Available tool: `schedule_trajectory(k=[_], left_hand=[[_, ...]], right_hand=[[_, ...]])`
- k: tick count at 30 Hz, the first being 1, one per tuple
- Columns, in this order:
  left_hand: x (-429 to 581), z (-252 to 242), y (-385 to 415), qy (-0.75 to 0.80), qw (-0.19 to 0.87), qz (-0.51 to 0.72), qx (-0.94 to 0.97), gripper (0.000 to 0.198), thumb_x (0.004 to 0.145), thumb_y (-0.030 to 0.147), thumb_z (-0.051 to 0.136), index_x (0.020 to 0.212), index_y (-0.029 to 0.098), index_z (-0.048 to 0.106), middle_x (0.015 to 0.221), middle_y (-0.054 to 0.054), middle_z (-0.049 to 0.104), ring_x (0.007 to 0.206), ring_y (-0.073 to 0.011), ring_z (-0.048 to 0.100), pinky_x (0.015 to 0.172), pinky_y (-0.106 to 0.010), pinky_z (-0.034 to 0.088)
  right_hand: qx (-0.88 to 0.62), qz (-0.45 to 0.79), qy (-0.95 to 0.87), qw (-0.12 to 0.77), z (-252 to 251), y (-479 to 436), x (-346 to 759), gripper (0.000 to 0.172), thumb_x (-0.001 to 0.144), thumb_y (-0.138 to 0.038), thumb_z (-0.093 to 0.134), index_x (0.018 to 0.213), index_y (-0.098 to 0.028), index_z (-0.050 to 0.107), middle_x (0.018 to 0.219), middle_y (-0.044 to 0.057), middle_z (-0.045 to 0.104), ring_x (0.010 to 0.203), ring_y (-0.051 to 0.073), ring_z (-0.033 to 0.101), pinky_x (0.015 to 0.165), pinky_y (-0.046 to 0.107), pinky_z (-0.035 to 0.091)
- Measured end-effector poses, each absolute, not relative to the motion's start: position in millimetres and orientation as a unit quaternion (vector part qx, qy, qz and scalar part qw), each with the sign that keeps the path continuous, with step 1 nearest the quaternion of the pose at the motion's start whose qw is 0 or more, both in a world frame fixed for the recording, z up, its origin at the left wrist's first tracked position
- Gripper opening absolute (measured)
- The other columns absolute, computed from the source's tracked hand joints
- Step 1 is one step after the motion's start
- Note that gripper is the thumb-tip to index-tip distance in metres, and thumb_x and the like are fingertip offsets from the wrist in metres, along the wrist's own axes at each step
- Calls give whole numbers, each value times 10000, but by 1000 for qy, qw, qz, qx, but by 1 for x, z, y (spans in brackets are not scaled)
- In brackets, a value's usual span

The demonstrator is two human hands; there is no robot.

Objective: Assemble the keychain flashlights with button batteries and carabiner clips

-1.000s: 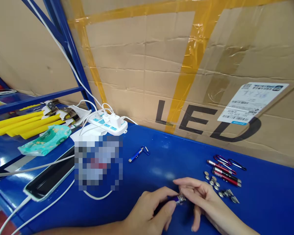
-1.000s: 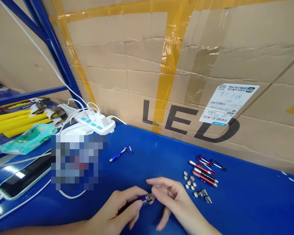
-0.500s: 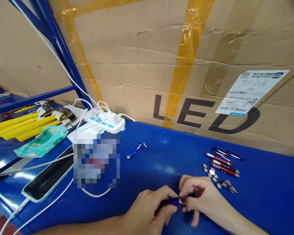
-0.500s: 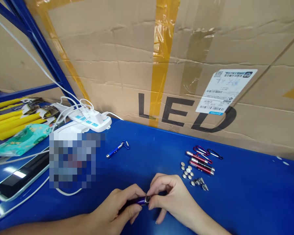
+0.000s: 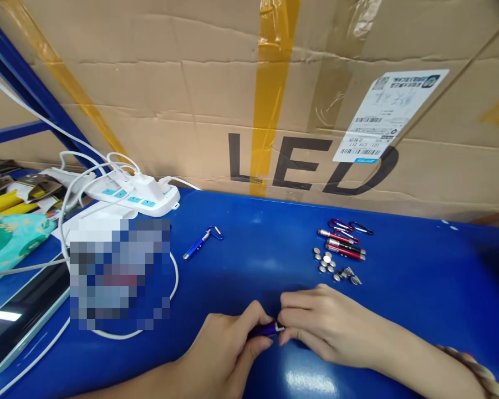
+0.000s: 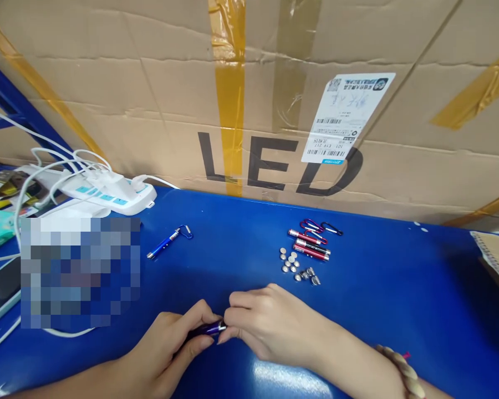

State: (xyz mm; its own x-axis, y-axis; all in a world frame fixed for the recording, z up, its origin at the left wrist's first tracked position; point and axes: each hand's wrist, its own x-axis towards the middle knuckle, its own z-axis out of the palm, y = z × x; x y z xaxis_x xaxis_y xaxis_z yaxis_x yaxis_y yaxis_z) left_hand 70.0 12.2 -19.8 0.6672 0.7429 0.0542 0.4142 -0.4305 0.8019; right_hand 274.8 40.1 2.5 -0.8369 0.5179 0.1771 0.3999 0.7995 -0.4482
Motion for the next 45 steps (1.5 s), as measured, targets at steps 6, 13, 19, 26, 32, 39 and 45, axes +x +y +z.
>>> schedule_trajectory(k=[6, 13, 19, 26, 32, 39, 45], left_hand=[[70, -25, 9, 332, 369, 232, 836, 115, 898, 154, 358, 902, 215, 454, 631, 37, 553, 467, -128, 497, 468, -222, 306], [71, -31, 9, 329, 390, 208, 834, 184, 922, 204, 322, 830, 211, 482, 762, -36, 661, 614, -167, 624, 545, -233, 373], [70, -31, 9, 343, 402, 229, 818, 184, 920, 218, 345, 853, 200, 516, 696, -16, 615, 546, -141, 555, 514, -227, 348], [69, -29, 9, 346, 437, 250, 792, 155, 930, 234, 365, 931, 203, 516, 763, -12, 628, 628, -140, 579, 583, -212, 390], [70, -28, 11, 356, 456, 247, 778, 140, 929, 254, 382, 983, 210, 503, 766, -3, 625, 642, -135, 566, 612, -208, 393], [71, -28, 9, 390, 463, 261, 752, 164, 934, 325, 383, 1002, 210, 478, 600, 66, 405, 482, -94, 355, 468, -182, 287], [74, -27, 9, 389, 482, 277, 735, 250, 933, 426, 370, 967, 210, 492, 603, 56, 375, 518, -105, 368, 478, -179, 299]], right_hand=[[-313, 269, -903, 123, 5, 26, 266, 356, 934, -201, 366, 620, -160, 530, 584, -5, 509, 521, 97, 456, 493, 225, 352], [-459, 536, -707, 48, 13, 22, 259, 397, 893, -366, 425, 549, -174, 473, 440, -45, 419, 376, 68, 437, 380, 169, 366], [-415, 707, -568, 67, 8, 30, 259, 459, 841, -527, 476, 562, -163, 491, 351, -76, 399, 267, 32, 364, 263, 103, 293], [-365, 756, -536, 87, 9, 38, 264, 474, 793, -573, 528, 592, -143, 544, 360, -92, 391, 278, 25, 381, 272, 87, 334], [-425, 697, -569, 100, 13, 39, 267, 410, 770, -518, 592, 634, -131, 596, 401, -79, 449, 317, 25, 418, 276, 85, 357], [-478, 625, -569, 237, 7, 38, 265, 339, 571, -390, 797, 704, -133, 621, 463, -72, 519, 371, 47, 476, 282, 112, 405], [-482, 589, -592, 264, 19, 36, 267, 333, 611, -432, 760, 702, -124, 672, 489, -36, 548, 412, 69, 520, 333, 150, 456]])
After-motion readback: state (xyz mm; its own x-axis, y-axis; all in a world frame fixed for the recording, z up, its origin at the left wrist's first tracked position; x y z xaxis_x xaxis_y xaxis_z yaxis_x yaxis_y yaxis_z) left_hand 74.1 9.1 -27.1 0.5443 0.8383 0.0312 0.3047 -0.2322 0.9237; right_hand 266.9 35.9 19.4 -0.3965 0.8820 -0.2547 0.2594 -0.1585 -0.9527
